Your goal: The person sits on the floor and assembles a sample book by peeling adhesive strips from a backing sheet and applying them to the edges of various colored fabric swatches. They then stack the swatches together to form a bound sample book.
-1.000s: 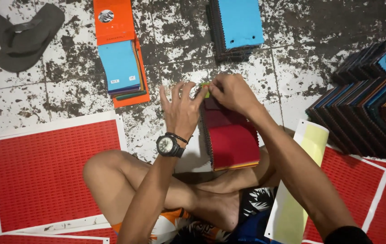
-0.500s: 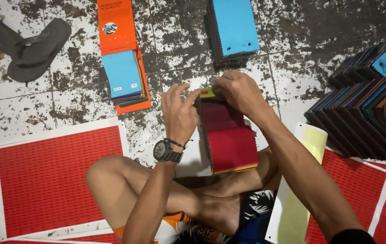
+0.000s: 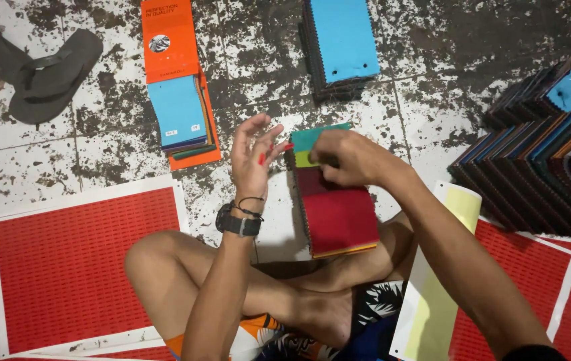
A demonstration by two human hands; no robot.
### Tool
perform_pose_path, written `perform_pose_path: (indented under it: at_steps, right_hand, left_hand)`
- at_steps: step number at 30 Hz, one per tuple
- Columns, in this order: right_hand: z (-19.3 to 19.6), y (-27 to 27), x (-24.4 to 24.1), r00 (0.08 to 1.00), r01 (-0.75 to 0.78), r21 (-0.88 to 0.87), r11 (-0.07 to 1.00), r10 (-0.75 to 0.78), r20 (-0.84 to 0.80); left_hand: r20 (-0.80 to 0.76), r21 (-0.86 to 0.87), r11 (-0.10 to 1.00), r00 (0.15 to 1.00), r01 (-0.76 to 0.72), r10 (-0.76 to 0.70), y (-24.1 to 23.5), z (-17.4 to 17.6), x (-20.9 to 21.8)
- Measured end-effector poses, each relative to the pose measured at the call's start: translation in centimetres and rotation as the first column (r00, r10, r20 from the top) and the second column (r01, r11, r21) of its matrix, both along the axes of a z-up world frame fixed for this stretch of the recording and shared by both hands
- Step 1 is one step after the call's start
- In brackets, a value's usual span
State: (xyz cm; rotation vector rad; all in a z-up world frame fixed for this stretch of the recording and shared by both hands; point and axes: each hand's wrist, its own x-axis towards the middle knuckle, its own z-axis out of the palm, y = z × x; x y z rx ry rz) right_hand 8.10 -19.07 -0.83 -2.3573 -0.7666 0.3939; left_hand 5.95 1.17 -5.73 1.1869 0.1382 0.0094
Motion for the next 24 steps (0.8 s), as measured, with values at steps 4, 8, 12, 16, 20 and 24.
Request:
perform_pose_path:
  at_steps: [4,8,12,16,20,24]
  right_hand:
    - [0.1,-0.5,0.6,0.982,0.156,0.161,0.975,-0.135,-0.133]
    - [-0.5,-0.3,0.8,0.952,0.230,0.259,0.938,-0.163,-0.258]
    - [-0.8,-0.2,1.1,0.945,0.233,0.240,0.942,-0.161,-0.285]
    - [-1.5,-0.3,1.0,0.940,0.242,0.225,0.944,-0.171,-0.294]
    - [-1.5,-0.3,1.0,0.939,0.240,0.155,0.958,-0.188,-0.288]
    - [-2.7,-0.1,1.8,0.950,0.265,0.119,0.957,-0.238,-0.201]
  left_hand:
    - [-0.010,-0.037,0.999,1.000,0.008,-0.008,-0.7,-0.1,0.2]
    - [-0.026,-0.116,0.993,0.999,0.021,-0.024,-1.2,-0.7,0.3]
    - [-0.030,-0.120,0.993,0.999,0.016,-0.020,-1.6,-0.8,0.3]
    - [-0.034,-0.128,0.992,0.999,0.019,-0.023,-1.7,-1.3,0.3]
    - [0.069,0.147,0.989,0.997,0.023,-0.033,-1.0,-1.2,0.3]
    - [0.244,0.660,0.742,0.967,-0.113,-0.069,0.1,-0.6,-0.1]
